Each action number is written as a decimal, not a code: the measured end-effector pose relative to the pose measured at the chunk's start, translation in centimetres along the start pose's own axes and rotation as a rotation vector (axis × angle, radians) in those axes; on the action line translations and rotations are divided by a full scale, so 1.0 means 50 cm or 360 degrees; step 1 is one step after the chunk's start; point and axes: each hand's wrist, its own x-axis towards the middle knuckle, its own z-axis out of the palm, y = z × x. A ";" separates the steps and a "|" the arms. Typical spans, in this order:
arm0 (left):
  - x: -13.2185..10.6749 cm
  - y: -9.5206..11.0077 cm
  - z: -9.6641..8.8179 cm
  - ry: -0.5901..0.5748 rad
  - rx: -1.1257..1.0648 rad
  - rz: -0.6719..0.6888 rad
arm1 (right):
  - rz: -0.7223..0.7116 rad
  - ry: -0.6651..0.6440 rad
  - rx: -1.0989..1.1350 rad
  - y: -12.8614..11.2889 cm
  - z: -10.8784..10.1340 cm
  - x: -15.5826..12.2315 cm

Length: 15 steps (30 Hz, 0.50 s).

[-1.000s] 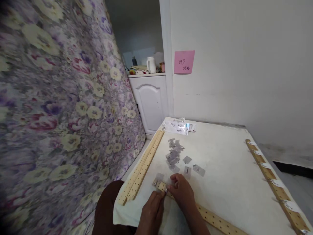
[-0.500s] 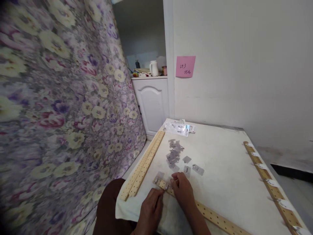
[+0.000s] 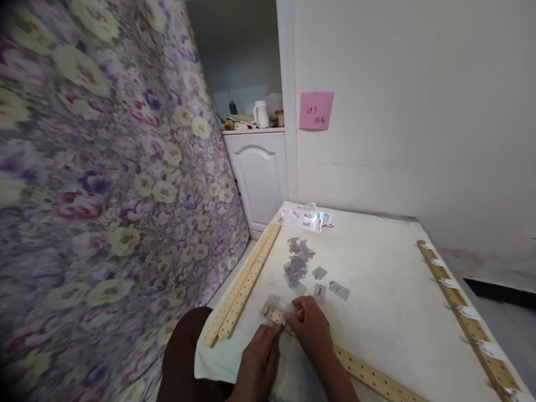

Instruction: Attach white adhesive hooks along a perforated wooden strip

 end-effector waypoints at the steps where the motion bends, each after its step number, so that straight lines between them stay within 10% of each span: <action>1: 0.000 0.000 0.001 -0.0006 0.0008 0.0000 | 0.0008 -0.0007 0.0006 0.001 0.000 0.000; 15: 0.002 0.005 -0.004 0.0008 -0.0050 -0.0009 | 0.0027 -0.0004 0.0066 -0.006 0.002 0.000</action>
